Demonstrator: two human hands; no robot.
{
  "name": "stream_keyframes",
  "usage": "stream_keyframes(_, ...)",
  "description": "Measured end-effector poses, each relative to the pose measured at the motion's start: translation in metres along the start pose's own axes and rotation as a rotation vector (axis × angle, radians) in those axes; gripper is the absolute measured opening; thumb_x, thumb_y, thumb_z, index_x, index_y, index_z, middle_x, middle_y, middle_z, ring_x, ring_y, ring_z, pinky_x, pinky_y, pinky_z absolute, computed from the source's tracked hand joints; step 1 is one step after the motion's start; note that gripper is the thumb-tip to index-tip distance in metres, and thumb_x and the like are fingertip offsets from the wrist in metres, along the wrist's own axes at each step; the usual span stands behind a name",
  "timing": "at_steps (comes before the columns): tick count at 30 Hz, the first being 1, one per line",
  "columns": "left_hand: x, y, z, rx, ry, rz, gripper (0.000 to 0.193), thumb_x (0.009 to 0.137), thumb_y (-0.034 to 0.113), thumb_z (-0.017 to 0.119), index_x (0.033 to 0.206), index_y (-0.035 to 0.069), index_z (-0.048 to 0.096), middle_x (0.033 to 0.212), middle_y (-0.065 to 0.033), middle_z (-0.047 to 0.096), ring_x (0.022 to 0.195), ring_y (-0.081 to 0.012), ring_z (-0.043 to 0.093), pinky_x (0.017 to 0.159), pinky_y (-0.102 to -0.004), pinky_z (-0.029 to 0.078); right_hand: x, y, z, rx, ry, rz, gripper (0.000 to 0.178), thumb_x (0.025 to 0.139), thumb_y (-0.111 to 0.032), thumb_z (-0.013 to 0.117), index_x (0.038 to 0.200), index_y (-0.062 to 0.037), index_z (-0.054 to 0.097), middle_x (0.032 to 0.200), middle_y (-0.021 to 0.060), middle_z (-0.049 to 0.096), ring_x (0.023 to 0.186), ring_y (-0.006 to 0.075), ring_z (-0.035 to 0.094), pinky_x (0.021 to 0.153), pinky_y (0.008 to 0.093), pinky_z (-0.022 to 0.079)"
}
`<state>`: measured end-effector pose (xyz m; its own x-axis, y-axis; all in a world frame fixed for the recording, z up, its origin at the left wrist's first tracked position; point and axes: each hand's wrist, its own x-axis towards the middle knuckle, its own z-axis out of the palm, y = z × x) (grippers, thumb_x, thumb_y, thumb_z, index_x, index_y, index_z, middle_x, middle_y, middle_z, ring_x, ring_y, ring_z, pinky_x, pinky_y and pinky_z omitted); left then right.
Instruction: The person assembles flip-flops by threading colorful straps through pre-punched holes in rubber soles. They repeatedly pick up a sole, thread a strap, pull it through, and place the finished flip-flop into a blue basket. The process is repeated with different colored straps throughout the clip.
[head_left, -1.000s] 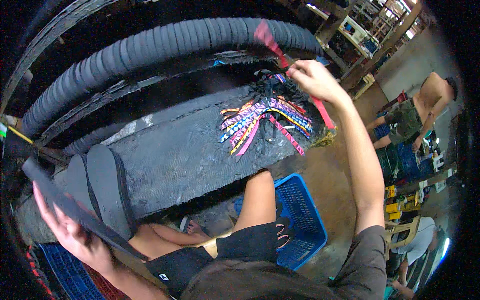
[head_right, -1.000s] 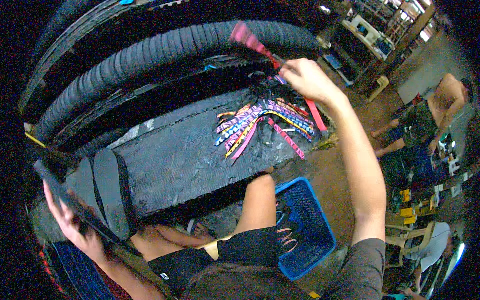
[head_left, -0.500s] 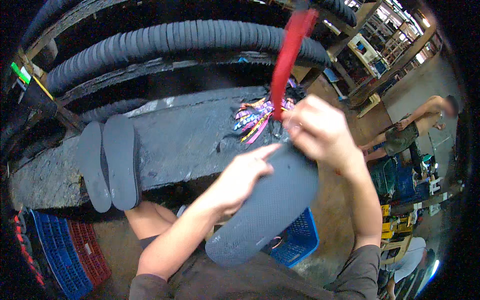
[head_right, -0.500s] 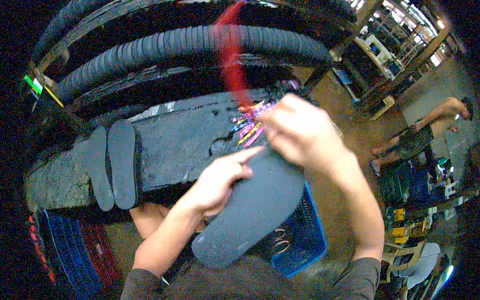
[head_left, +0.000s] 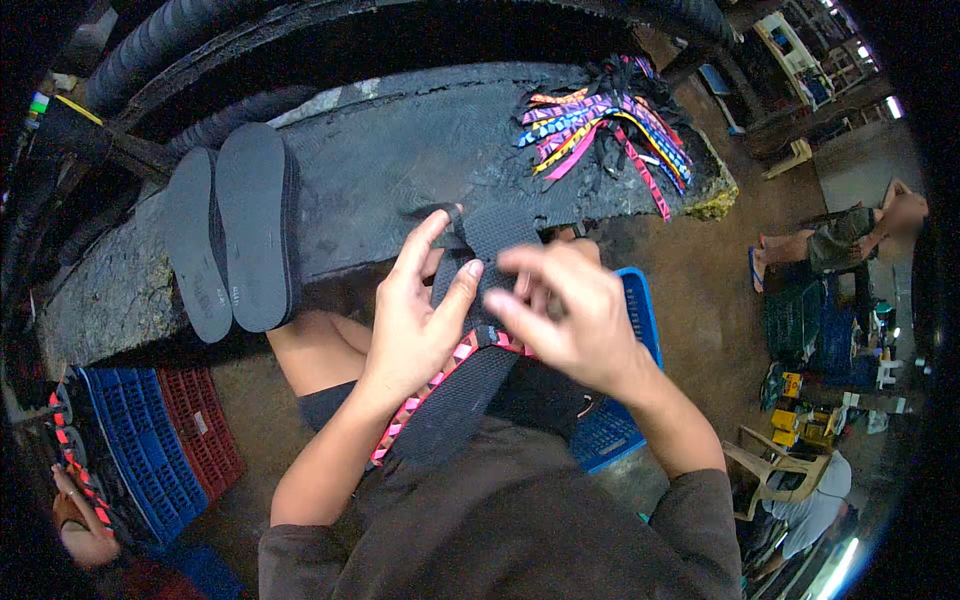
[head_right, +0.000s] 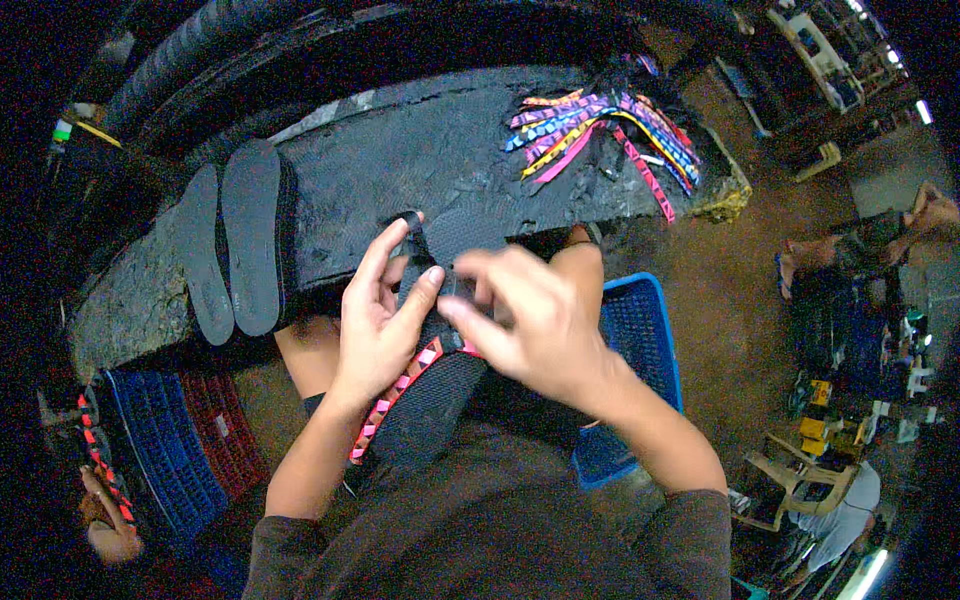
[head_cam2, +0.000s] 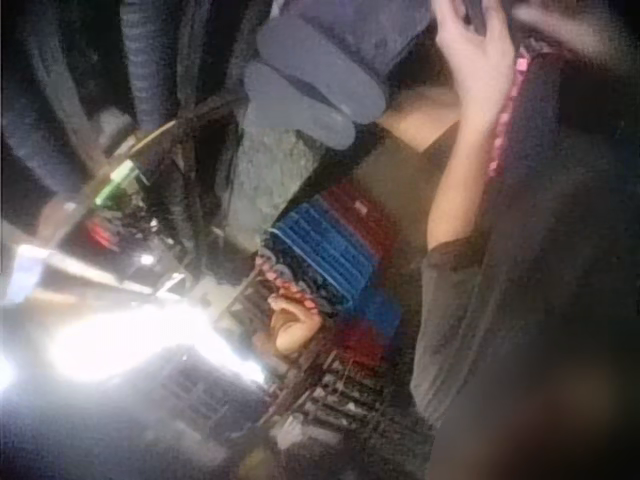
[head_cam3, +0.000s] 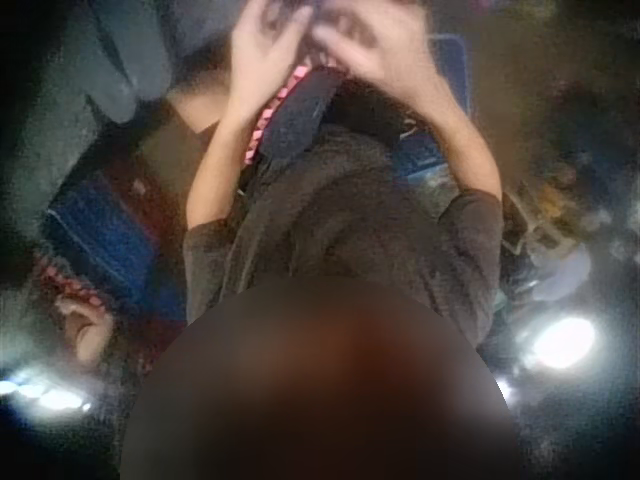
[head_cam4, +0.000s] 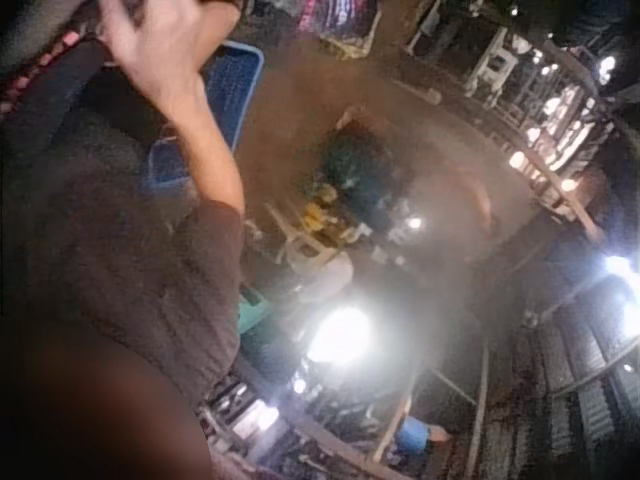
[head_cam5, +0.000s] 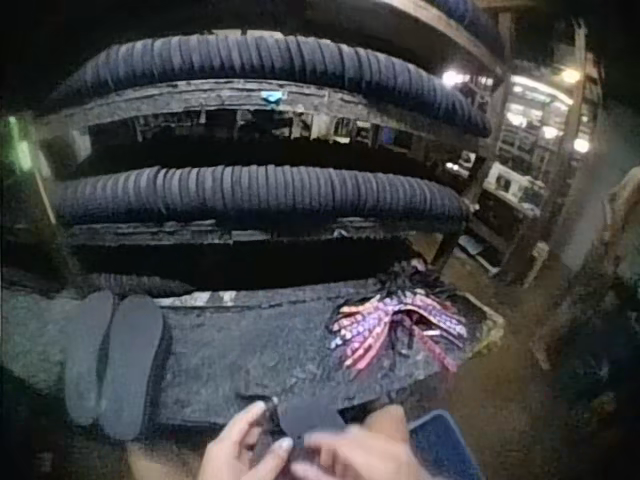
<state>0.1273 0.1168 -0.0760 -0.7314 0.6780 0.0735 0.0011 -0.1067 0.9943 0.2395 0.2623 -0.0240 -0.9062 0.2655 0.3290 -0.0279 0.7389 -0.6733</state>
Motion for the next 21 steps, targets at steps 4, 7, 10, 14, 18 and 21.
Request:
stream_keyframes(4, -0.009, -0.002, 0.003, 0.128, 0.019, 0.141, 0.057, 0.098, 0.003, 0.066, 0.149, -0.009, 0.043, 0.139, -0.0246, 0.061, 0.129, -0.0238, 0.059, 0.109, -0.0366, 0.046, 0.029, 0.005, 0.001, 0.063, 0.009, 0.015, 0.024, 0.087, -0.010, 0.082, 0.106, 0.0020, 0.073, 0.086, 0.0062, 0.069, 0.071, 0.0094, 0.062, 0.063, 0.0257, 0.050)
stream_keyframes(7, -0.012, -0.005, 0.003, 0.021, 0.062, 0.164, 0.053, 0.100, 0.001, 0.064, 0.148, -0.011, 0.044, 0.141, -0.0237, 0.060, 0.133, -0.0258, 0.057, 0.112, -0.0373, 0.043, 0.037, 0.003, 0.000, 0.133, -0.038, 0.116, 0.018, 0.089, -0.008, 0.079, 0.103, 0.0021, 0.074, 0.089, 0.0066, 0.071, 0.077, 0.0093, 0.065, 0.067, 0.0255, 0.050)
stream_keyframes(10, -0.015, -0.007, -0.002, -0.085, 0.028, 0.109, 0.052, 0.102, 0.000, 0.060, 0.149, -0.011, 0.043, 0.143, -0.0231, 0.059, 0.136, -0.0255, 0.055, 0.113, -0.0371, 0.042, 0.041, -0.002, 0.001, 0.227, -0.071, 0.156, 0.017, 0.092, -0.005, 0.076, 0.107, 0.0035, 0.073, 0.092, 0.0062, 0.072, 0.083, 0.0090, 0.066, 0.072, 0.0243, 0.051)
stream_keyframes(14, -0.014, -0.010, -0.007, 0.034, 0.018, 0.198, 0.052, 0.103, 0.002, 0.059, 0.151, -0.009, 0.042, 0.147, -0.0235, 0.057, 0.136, -0.0255, 0.055, 0.112, -0.0368, 0.043, 0.042, -0.011, -0.004, 0.172, -0.117, 0.166, 0.023, 0.090, -0.006, 0.078, 0.109, 0.0040, 0.073, 0.091, 0.0068, 0.072, 0.081, 0.0091, 0.066, 0.069, 0.0246, 0.051)
stream_keyframes(18, -0.013, -0.013, -0.006, 0.039, 0.020, 0.179, 0.051, 0.103, 0.004, 0.060, 0.150, -0.008, 0.043, 0.148, -0.0246, 0.056, 0.137, -0.0277, 0.055, 0.112, -0.0381, 0.044, 0.041, -0.018, -0.004, 0.074, -0.182, 0.197, 0.029, 0.084, -0.010, 0.083, 0.107, 0.0045, 0.073, 0.089, 0.0079, 0.072, 0.075, 0.0104, 0.066, 0.065, 0.0259, 0.051)
stream_keyframes(21, -0.014, -0.015, -0.004, 0.114, 0.037, 0.229, 0.054, 0.102, 0.004, 0.063, 0.150, -0.008, 0.043, 0.148, -0.0257, 0.055, 0.137, -0.0304, 0.055, 0.113, -0.0398, 0.044, 0.041, -0.017, 0.001, 0.020, -0.113, 0.132, 0.026, 0.085, -0.009, 0.082, 0.106, 0.0037, 0.073, 0.086, 0.0079, 0.073, 0.073, 0.0107, 0.066, 0.065, 0.0255, 0.051)
